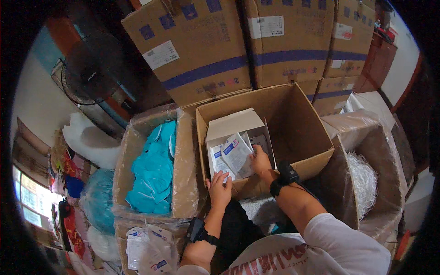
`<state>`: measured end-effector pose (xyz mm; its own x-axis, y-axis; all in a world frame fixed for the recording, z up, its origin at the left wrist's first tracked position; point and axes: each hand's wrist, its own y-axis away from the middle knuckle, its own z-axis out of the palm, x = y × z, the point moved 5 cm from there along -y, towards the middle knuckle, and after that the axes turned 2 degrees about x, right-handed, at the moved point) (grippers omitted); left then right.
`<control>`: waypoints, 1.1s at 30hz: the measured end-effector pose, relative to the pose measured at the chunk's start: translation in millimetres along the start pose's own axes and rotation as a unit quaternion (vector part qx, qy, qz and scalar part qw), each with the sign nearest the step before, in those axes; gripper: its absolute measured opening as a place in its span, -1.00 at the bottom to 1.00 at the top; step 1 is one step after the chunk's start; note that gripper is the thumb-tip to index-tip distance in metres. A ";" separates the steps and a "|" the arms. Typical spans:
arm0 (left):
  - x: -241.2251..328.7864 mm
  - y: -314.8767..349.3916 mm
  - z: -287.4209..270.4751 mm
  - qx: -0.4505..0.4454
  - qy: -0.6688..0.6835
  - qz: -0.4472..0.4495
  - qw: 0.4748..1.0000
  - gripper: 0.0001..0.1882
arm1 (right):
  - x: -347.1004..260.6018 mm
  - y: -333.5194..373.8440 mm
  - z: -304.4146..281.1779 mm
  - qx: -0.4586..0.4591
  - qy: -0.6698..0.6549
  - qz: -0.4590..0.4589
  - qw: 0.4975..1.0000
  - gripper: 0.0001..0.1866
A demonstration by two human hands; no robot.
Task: The recorder takes teal face masks from one box, checks their straps, and places them into smaller retail packaging or another box for shipping.
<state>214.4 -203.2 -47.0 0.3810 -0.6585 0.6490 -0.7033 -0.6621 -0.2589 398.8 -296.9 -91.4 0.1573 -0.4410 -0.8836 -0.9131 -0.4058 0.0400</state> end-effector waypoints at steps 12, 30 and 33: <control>55.6 -37.1 -23.0 0.014 0.455 -0.170 0.874 -0.61 | -73.7 41.6 -95.1 -0.036 -0.338 -0.127 0.932 -0.67; 151.3 10.9 -67.8 -0.307 0.112 0.075 0.942 -0.70 | -112.6 120.4 -156.8 -0.300 -0.050 -0.226 0.926 -0.83; 165.4 22.9 -77.3 -0.308 -0.008 0.181 0.934 -0.71 | -123.5 131.1 -155.1 -0.403 0.028 -0.275 0.873 -0.77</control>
<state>215.0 -299.6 109.7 0.0571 -0.8075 0.5871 -0.9978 -0.0668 0.0053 317.9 -419.7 95.3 0.5271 -0.0327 -0.8492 -0.1366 -0.9895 -0.0467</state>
